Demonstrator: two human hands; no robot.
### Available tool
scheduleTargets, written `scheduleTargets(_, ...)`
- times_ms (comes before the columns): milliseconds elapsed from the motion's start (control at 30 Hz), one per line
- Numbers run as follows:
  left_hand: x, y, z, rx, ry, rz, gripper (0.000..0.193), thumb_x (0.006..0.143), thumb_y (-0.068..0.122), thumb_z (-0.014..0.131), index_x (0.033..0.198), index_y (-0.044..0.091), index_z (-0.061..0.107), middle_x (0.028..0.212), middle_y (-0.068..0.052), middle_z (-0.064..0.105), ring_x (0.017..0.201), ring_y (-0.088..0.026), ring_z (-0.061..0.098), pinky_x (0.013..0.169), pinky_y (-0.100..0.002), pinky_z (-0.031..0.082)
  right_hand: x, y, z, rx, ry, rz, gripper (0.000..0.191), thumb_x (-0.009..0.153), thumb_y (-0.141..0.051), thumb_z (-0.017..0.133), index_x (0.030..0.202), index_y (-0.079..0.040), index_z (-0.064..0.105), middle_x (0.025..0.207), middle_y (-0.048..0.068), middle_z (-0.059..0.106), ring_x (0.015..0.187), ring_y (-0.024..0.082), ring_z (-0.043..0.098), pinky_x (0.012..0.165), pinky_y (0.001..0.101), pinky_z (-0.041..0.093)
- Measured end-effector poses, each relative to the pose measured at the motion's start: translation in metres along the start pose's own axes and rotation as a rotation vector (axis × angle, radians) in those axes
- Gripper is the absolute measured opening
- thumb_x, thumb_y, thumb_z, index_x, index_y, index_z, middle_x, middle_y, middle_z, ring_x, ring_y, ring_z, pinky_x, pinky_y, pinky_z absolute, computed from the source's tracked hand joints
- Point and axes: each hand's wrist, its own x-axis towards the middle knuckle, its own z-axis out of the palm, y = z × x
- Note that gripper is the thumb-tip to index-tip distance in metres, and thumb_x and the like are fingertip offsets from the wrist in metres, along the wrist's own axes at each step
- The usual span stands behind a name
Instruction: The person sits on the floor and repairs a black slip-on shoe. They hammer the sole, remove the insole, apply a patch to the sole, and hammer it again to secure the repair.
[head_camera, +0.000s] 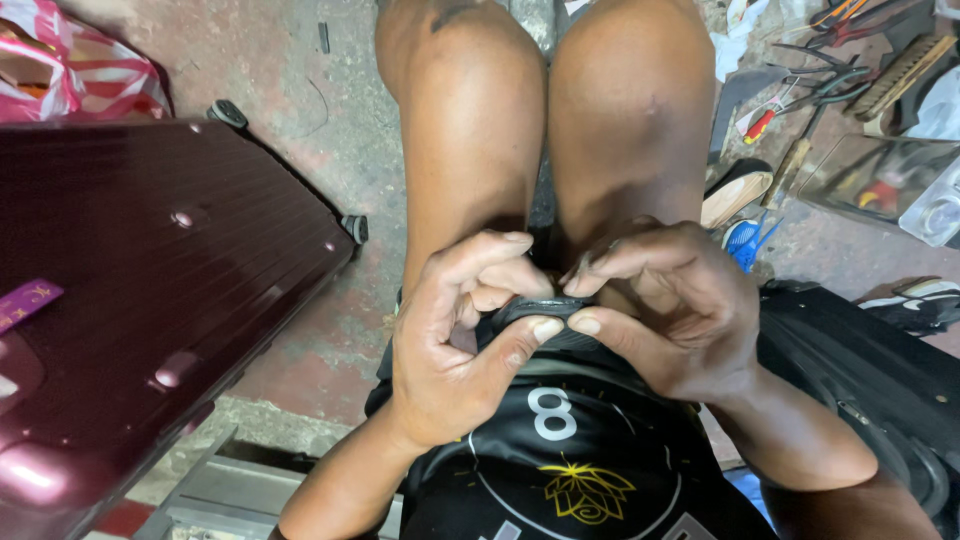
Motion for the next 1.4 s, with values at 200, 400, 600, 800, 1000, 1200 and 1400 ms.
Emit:
scheduleTargets(200,-0.005,0.003,-0.006,0.028,-0.021,-0.058,0.057,0.095,-0.013,0.074,0.145,-0.006,0.047,0.122,-0.016,0.067,0.109,-0.017,0.069,0.104,-0.031,0.059,0.0,0.0,-0.003,0.009,-0.047,-0.058,0.051,0.084,0.011,0.082,0.127,0.003,0.055,0.118,0.016,0.065,0.108,0.02,0.067,0.098,0.033,0.057)
scheduleTargets(400,-0.015,0.007,-0.006,0.06,-0.019,0.015,0.047,0.092,-0.009,0.08,0.133,-0.006,0.057,0.127,-0.017,0.066,0.111,-0.017,0.07,0.101,-0.03,0.06,-0.009,-0.007,0.004,-0.194,-0.024,-0.186,0.05,0.078,0.005,0.086,0.119,0.001,0.059,0.11,0.016,0.069,0.104,0.022,0.068,0.096,0.0341,0.058)
scheduleTargets(600,-0.029,0.024,-0.006,0.282,-0.098,0.159,0.041,0.088,0.0,0.088,0.121,0.001,0.064,0.102,-0.009,0.075,0.092,-0.012,0.072,0.084,-0.024,0.058,-0.031,-0.017,0.014,-0.155,-0.04,-0.215,0.046,0.08,0.005,0.086,0.116,0.0,0.057,0.106,0.015,0.07,0.1,0.022,0.069,0.093,0.035,0.058)
scheduleTargets(800,-0.042,0.041,0.003,0.435,-0.131,0.304,0.034,0.089,0.007,0.086,0.116,0.004,0.065,0.103,-0.01,0.075,0.089,-0.018,0.077,0.079,-0.027,0.062,-0.048,-0.026,0.026,-0.152,-0.038,-0.285,0.043,0.083,0.006,0.083,0.115,-0.001,0.055,0.105,0.015,0.069,0.099,0.023,0.07,0.095,0.0406,0.06)
scheduleTargets(1000,-0.055,0.046,0.012,0.463,-0.159,0.396,0.029,0.093,0.004,0.083,0.114,0.003,0.064,0.105,-0.011,0.075,0.091,-0.02,0.077,0.082,-0.029,0.063,-0.066,-0.031,0.03,-0.197,-0.044,-0.32,0.038,0.085,0.008,0.079,0.114,-0.001,0.055,0.103,0.015,0.068,0.095,0.023,0.069,0.096,0.0426,0.06)
scheduleTargets(1200,-0.058,0.03,0.01,0.421,-0.136,0.329,0.028,0.091,-0.002,0.081,0.113,0.003,0.063,0.1,-0.008,0.071,0.091,-0.016,0.072,0.083,-0.027,0.058,-0.067,-0.029,0.035,-0.077,-0.003,-0.204,0.043,0.09,0.013,0.077,0.121,-0.002,0.052,0.106,0.014,0.066,0.103,0.021,0.068,0.1,0.0382,0.058)
scheduleTargets(1400,-0.023,0.007,-0.005,-0.315,-0.105,0.042,0.035,0.095,-0.014,0.073,0.121,0.003,0.057,0.106,-0.008,0.061,0.102,-0.014,0.067,0.092,-0.029,0.057,-0.045,-0.04,0.035,-0.091,0.052,-0.087,0.07,0.074,0.005,0.085,0.133,-0.003,0.049,0.125,0.008,0.053,0.12,0.019,0.06,0.109,0.0367,0.051)
